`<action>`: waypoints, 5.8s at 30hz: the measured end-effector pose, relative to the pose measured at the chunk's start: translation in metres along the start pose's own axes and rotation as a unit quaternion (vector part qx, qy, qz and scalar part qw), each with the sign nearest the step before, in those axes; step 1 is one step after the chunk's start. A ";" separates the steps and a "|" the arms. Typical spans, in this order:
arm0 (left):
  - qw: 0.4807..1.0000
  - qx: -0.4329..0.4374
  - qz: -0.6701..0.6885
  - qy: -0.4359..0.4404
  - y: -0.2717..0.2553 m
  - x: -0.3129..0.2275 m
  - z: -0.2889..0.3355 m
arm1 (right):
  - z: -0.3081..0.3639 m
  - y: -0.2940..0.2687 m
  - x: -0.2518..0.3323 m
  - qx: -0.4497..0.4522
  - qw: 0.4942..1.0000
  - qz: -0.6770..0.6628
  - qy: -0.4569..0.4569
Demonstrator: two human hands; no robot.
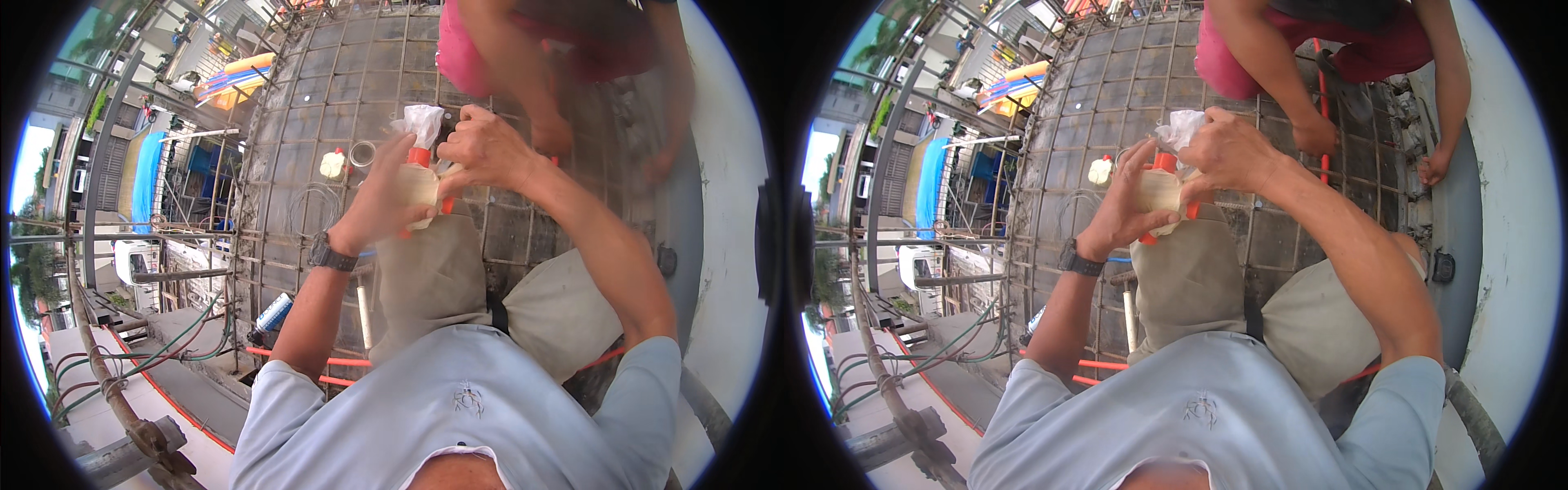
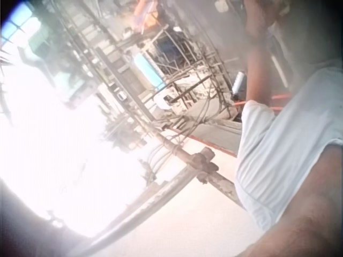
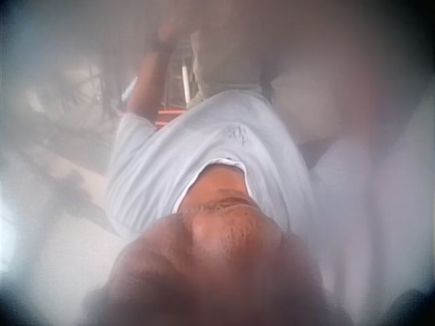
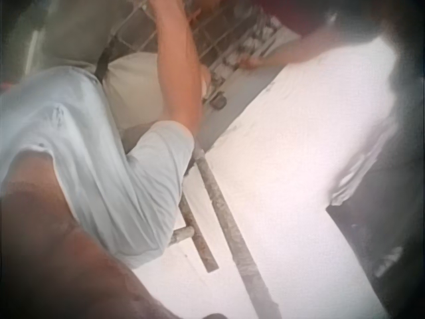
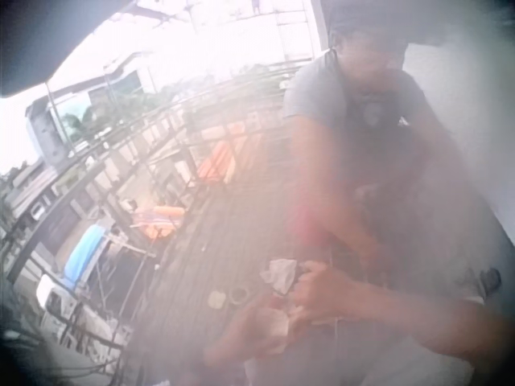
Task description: The person is assembling plumbing components on a construction site. They are wrapping tape around a white plastic fitting and connecting it to red pipes. The person is working on a metal grid floor with various tools and materials scattered around.
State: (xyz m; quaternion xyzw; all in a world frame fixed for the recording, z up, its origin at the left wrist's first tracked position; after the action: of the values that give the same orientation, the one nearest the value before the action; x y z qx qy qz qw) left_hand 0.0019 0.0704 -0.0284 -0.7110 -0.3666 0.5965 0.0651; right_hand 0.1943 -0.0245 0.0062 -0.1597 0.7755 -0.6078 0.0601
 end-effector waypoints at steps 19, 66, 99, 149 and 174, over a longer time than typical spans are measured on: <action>0.988 0.116 -0.087 -0.047 -0.003 -0.017 -0.017 | 0.017 -0.008 -0.012 0.037 0.996 -0.020 0.072; 0.982 0.009 -0.186 0.035 0.035 -0.047 -0.002 | 0.050 -0.019 0.040 -0.197 0.971 0.134 0.021; 0.962 -0.067 -0.264 -0.020 0.043 -0.058 0.018 | 0.050 -0.031 0.044 -0.148 0.985 0.084 0.028; 0.984 0.046 -0.136 0.104 0.025 -0.046 0.003 | 0.032 -0.020 0.026 -0.128 0.991 0.027 -0.024; 0.935 0.053 -0.334 -0.102 -0.001 -0.067 0.027 | 0.026 0.010 0.030 0.023 0.988 -0.148 0.042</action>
State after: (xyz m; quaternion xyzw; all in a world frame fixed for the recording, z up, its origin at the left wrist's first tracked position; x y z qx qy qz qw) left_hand -0.0247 0.0221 0.0180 -0.4783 -0.5556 0.6281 0.2608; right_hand 0.1722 -0.0559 -0.0071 -0.2455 0.7309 -0.6340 -0.0595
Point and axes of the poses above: each hand's wrist, its own z-axis away from the middle knuckle, its own y-axis out of the palm, x = y × z, the point moved 4 cm from there along -z, towards the middle knuckle, and after that the axes turned 1 degree about x, right-handed, at the moved point
